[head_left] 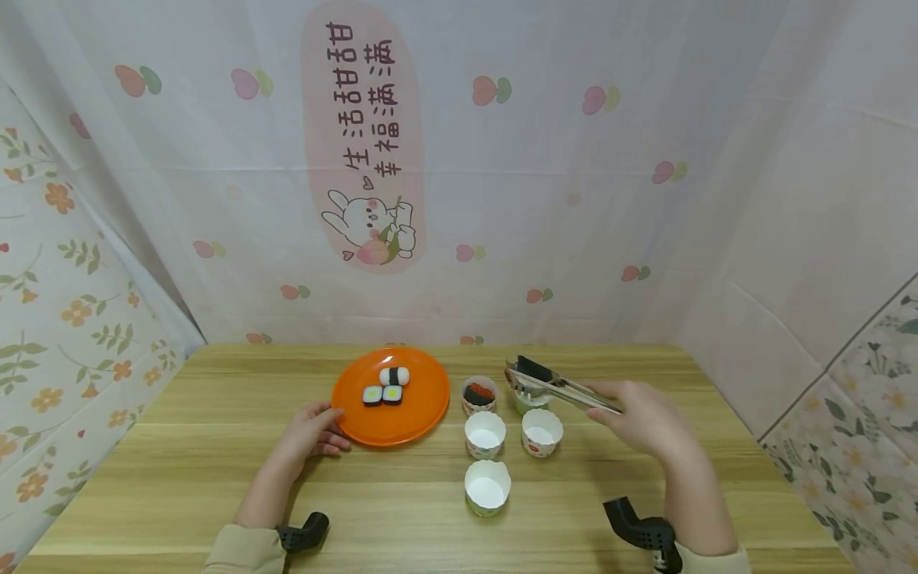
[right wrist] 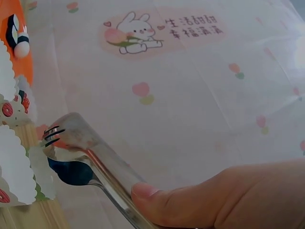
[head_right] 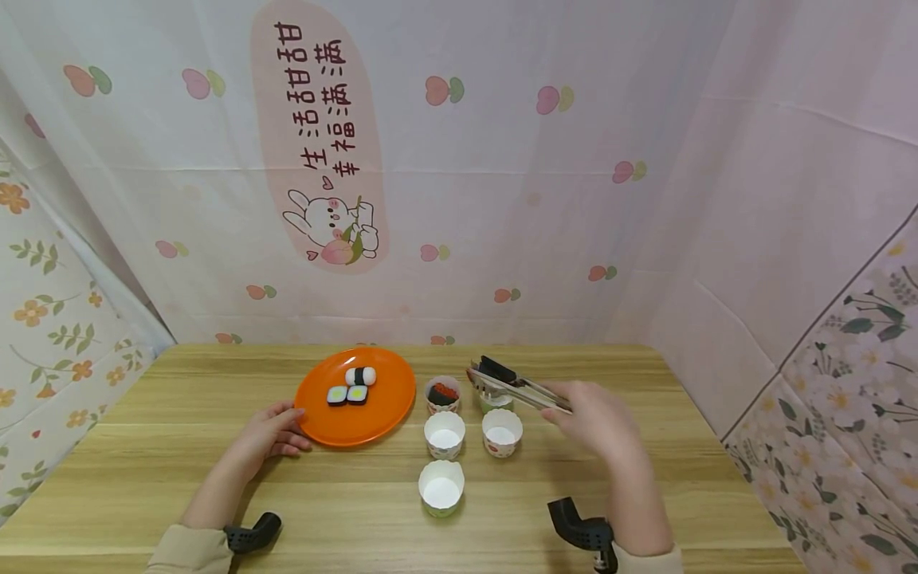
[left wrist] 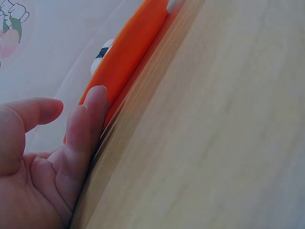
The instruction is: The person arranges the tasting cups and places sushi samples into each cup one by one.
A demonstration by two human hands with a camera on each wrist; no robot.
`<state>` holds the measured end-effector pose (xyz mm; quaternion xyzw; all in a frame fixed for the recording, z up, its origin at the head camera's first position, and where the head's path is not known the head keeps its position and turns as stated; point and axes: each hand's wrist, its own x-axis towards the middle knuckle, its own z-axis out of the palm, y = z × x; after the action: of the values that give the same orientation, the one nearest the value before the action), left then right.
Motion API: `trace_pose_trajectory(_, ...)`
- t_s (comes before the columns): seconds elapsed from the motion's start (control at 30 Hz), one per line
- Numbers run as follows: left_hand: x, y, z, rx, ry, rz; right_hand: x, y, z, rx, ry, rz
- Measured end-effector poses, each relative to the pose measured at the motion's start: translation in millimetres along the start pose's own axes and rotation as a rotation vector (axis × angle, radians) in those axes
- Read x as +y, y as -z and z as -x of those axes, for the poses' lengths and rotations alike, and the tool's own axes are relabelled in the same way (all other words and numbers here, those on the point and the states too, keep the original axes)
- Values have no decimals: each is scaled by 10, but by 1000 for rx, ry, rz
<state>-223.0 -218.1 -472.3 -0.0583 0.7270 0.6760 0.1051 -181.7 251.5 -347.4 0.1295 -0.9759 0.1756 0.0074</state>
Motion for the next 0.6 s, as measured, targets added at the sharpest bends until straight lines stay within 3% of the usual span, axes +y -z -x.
trace_pose_trajectory(0.6,-11,1,-6,-1,-8,2,88,33,27,-22,-5,15)
